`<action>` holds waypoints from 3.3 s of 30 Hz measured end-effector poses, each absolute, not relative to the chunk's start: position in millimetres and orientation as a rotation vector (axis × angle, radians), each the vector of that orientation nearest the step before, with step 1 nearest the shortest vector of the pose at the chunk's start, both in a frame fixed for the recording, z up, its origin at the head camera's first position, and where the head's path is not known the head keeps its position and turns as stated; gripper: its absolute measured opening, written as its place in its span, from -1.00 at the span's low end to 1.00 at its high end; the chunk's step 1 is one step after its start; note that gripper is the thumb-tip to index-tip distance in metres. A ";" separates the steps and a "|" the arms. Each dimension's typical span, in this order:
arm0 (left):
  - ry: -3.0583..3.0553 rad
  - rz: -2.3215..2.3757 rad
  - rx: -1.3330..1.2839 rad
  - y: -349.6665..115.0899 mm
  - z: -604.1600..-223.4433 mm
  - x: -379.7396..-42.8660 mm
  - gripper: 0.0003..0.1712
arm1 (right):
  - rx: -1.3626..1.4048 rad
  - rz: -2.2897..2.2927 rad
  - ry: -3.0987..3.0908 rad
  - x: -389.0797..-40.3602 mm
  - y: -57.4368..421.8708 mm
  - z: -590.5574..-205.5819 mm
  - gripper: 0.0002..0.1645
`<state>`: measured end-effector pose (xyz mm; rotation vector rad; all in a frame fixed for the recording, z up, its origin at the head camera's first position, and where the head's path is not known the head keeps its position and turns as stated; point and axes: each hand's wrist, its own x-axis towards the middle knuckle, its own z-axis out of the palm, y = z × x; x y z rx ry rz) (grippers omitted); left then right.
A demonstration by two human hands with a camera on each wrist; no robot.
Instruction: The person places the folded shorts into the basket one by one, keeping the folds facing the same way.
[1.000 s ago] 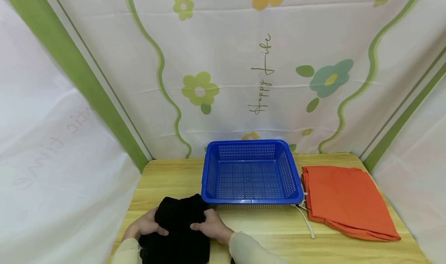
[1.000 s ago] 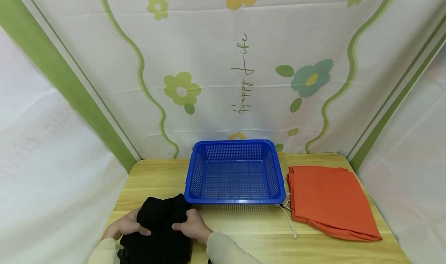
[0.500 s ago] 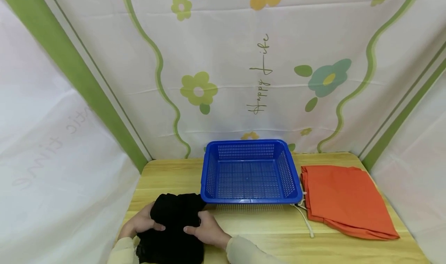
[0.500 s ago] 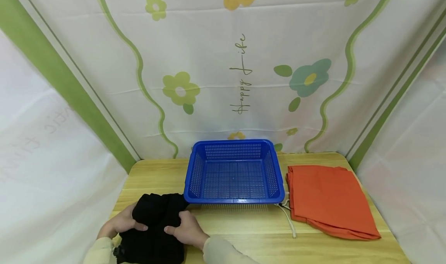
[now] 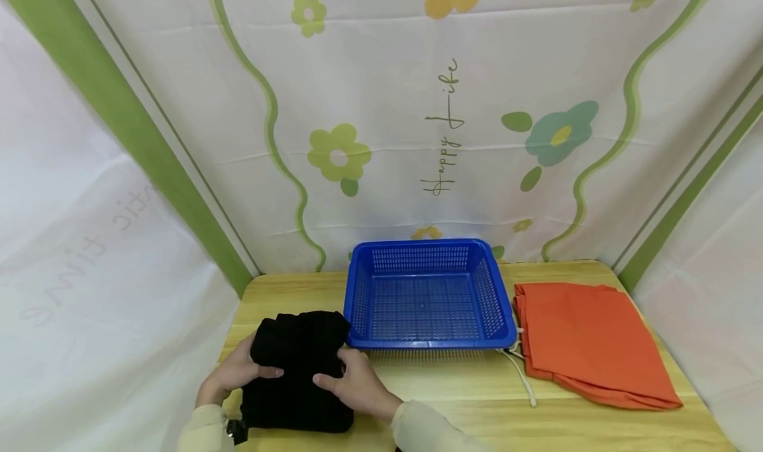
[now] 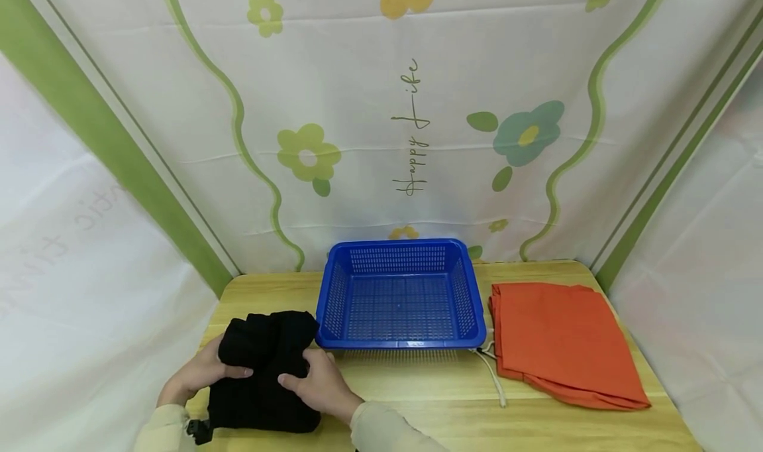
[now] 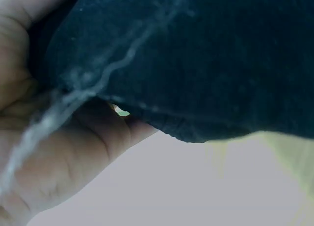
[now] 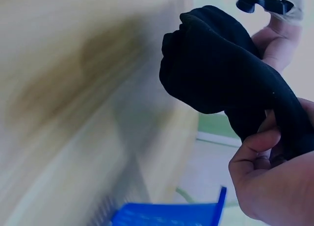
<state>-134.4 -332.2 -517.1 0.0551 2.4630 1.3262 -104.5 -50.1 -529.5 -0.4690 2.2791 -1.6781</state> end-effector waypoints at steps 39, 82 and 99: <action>1.513 2.155 0.363 -235.4 -468.0 -187.4 -0.57 | -0.327 -2.069 2.228 -161.3 108.4 -454.5 -0.30; 1.969 1.861 -0.253 -118.5 -481.6 -264.9 0.28 | 0.222 -1.870 2.145 -230.0 197.5 -490.2 0.13; 2.193 1.773 -0.304 -102.7 -522.7 -264.3 -0.01 | 0.304 -1.848 2.090 -232.7 191.9 -532.1 0.01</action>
